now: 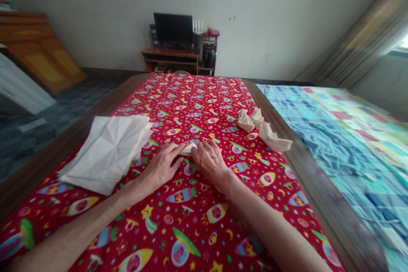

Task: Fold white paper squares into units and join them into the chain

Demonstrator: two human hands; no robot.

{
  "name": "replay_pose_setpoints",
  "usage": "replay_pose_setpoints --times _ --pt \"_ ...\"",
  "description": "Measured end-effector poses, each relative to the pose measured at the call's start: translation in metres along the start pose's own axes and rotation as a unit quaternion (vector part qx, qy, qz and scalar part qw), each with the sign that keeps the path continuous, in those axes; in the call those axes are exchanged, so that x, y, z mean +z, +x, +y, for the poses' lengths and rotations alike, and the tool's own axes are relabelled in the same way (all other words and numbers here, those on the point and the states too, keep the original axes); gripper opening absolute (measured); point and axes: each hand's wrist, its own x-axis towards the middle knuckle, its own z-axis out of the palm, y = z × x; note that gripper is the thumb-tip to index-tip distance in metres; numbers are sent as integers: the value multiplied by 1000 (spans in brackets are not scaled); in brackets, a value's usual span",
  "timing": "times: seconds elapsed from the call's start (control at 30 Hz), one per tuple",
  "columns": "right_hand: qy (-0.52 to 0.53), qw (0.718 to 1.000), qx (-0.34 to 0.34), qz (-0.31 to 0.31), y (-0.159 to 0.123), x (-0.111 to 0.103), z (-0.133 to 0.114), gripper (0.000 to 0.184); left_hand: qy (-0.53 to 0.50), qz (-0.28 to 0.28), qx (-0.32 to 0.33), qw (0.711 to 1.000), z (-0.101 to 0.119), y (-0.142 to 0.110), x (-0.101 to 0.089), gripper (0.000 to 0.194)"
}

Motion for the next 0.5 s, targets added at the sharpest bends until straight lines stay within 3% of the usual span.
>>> replay_pose_setpoints --times 0.1,0.27,0.5 --pt "-5 1000 19 18 1 2 -4 14 -51 29 -5 998 2 3 4 46" --pt "35 992 89 84 -3 -2 -5 22 -129 113 -36 985 10 13 14 68" --pt "131 974 137 123 -13 -3 -11 22 -112 94 -17 989 21 27 20 46"
